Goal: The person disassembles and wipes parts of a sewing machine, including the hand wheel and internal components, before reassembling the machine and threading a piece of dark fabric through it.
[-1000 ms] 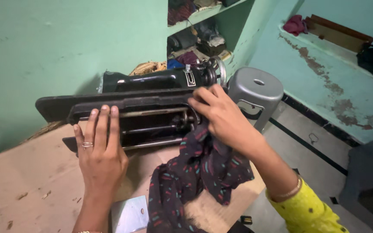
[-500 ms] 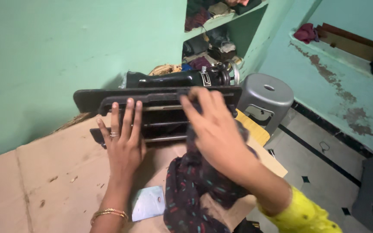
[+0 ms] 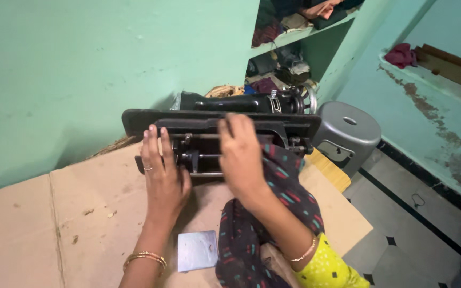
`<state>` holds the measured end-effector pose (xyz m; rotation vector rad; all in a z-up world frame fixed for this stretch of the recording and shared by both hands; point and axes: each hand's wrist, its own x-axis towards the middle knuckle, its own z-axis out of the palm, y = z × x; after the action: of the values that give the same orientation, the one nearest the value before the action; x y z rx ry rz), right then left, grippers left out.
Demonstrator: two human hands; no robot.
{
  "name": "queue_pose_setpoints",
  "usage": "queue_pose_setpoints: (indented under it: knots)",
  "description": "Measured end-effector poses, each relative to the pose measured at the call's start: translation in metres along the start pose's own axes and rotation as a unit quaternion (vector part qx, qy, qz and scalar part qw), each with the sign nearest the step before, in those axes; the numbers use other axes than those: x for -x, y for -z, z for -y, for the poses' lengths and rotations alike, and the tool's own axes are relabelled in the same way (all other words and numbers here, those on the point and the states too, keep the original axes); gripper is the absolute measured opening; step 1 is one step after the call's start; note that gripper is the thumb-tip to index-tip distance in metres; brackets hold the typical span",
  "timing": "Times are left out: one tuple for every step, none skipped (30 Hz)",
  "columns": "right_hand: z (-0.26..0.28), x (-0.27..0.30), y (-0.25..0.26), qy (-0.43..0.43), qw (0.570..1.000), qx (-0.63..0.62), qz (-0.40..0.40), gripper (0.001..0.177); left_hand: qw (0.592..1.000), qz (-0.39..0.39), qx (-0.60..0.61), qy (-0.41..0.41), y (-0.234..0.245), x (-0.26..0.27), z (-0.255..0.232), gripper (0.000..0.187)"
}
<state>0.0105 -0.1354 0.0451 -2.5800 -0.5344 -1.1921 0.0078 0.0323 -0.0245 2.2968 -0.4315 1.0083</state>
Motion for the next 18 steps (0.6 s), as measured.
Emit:
queue_pose_setpoints:
  knots:
    - [0.006, -0.005, -0.007, 0.017, 1.000, -0.010, 0.002, 0.056, 1.000, -0.003, -0.004, -0.005, -0.002, -0.001, 0.001, 0.090]
    - [0.012, -0.008, -0.011, 0.034, 0.999, -0.020, 0.004, 0.057, 1.000, -0.006, -0.007, -0.010, -0.003, -0.001, 0.002, 0.090]
    - [0.017, -0.011, -0.014, 0.040, 0.998, -0.040, 0.006, 0.055, 1.000, -0.009, -0.009, -0.015, -0.003, -0.002, 0.002, 0.090]
    - [0.022, -0.013, -0.016, 0.046, 0.997, -0.061, 0.008, 0.053, 1.000, -0.007, -0.012, -0.016, -0.003, -0.003, 0.002, 0.089]
    - [0.025, -0.013, -0.016, 0.053, 0.995, -0.082, 0.012, 0.051, 1.000, -0.003, -0.014, -0.014, -0.001, -0.002, 0.001, 0.089]
    - [0.021, -0.012, -0.013, 0.055, 0.994, -0.091, 0.016, 0.053, 1.000, 0.000, -0.016, -0.013, 0.000, -0.002, 0.000, 0.088]
    - [0.014, -0.010, -0.008, 0.055, 0.993, -0.101, 0.019, 0.055, 1.000, 0.006, -0.021, -0.010, 0.002, -0.002, -0.001, 0.088]
    - [0.006, -0.007, -0.002, 0.055, 0.992, -0.110, 0.022, 0.058, 1.000, 0.012, -0.027, -0.007, 0.003, -0.002, -0.002, 0.088]
    - [-0.003, -0.003, 0.003, 0.040, 0.994, -0.097, 0.007, 0.055, 0.999, 0.019, -0.032, -0.004, 0.005, -0.002, -0.003, 0.088]
    - [-0.013, 0.001, 0.010, 0.025, 0.996, -0.085, -0.007, 0.053, 0.999, 0.019, -0.029, -0.005, 0.006, -0.002, -0.003, 0.087]
    - [-0.021, 0.004, 0.014, 0.011, 0.997, -0.071, -0.022, 0.051, 0.999, 0.018, -0.025, -0.007, 0.007, -0.002, -0.003, 0.086]
    - [-0.027, 0.007, 0.019, -0.008, 0.997, -0.073, -0.017, 0.051, 1.000, 0.017, -0.022, -0.008, 0.007, -0.002, -0.003, 0.086]
    - [-0.034, 0.009, 0.024, -0.026, 0.997, -0.074, -0.011, 0.051, 1.000, 0.017, -0.020, -0.008, 0.007, -0.002, -0.003, 0.085]
    - [-0.036, 0.010, 0.026, -0.044, 0.996, -0.075, -0.006, 0.051, 1.000, 0.018, -0.018, -0.008, 0.008, -0.003, -0.003, 0.085]
    - [-0.034, 0.010, 0.024, -0.039, 0.997, -0.065, -0.007, 0.051, 1.000, 0.017, -0.016, -0.008, 0.007, -0.003, -0.003, 0.085]
    - [-0.029, 0.008, 0.019, -0.033, 0.998, -0.055, -0.007, 0.052, 1.000, 0.018, -0.013, -0.003, 0.006, -0.002, -0.004, 0.085]
    - [-0.023, 0.005, 0.014, -0.027, 0.998, -0.047, -0.009, 0.053, 1.000, 0.018, -0.012, 0.002, 0.006, -0.002, -0.004, 0.086]
    - [-0.015, 0.002, 0.007, -0.004, 0.999, -0.051, -0.008, 0.053, 1.000, 0.018, -0.011, 0.007, 0.005, -0.003, -0.003, 0.086]
